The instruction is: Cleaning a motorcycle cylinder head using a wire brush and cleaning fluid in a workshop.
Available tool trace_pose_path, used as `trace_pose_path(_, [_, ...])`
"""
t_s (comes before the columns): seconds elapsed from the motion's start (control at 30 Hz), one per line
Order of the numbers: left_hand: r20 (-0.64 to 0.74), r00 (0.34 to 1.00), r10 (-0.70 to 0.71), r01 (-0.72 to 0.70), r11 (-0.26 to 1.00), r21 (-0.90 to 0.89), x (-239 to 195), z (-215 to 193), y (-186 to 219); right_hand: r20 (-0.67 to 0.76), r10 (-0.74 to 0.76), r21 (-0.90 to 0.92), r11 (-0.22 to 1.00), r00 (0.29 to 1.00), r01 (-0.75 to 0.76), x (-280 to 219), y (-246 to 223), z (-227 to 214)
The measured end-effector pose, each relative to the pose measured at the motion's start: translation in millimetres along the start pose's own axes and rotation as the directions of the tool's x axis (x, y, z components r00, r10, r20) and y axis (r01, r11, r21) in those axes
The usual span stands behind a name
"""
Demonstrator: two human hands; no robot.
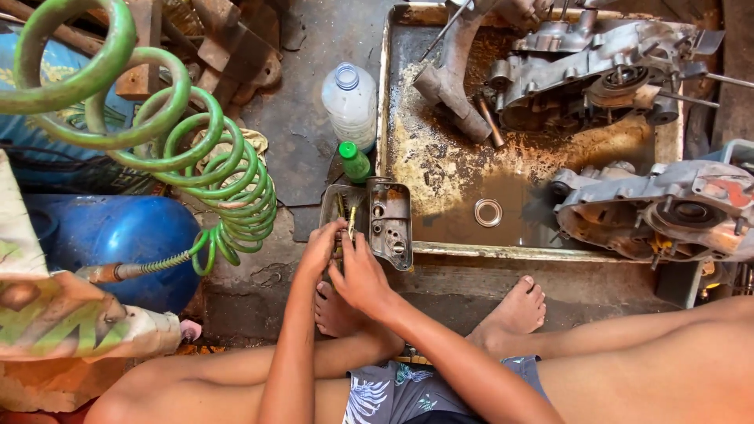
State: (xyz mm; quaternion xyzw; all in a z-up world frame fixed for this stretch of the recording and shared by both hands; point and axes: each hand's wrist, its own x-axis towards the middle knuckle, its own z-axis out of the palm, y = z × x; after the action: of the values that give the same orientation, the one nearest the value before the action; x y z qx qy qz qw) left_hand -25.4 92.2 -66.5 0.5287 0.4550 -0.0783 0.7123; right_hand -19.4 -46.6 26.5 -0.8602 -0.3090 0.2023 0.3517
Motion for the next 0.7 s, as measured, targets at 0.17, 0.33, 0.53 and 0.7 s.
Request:
trace_pose_path(0.17, [-0.013,0.999,0.032,-0.03,0.992,0.12,53,-14,-50,0.151,0.108,-0.019,0.994,0.983,-0.106,9,10,19])
trace_pose_path(0.33, [-0.025,0.998,0.066,-0.06,0.978,0.201,63,-11,-72,0.265,0.197,-0.118,0.978,0.944,-0.171,14,12,-15])
trace_pose_path(0.53, [-0.257,0.877,0.406,-0.151,0.74,0.655,-26,25,-1,-0.353,0.058,0.048,0.998,0.934,-0.044,85,42,-56])
trace_pose_path(0.7, [-0.132,0.961,0.245,-0.122,0.797,0.591,-28,39,15,-0.267,-0.034,-0.117,0.993,0.963,0.003,145,95,-25])
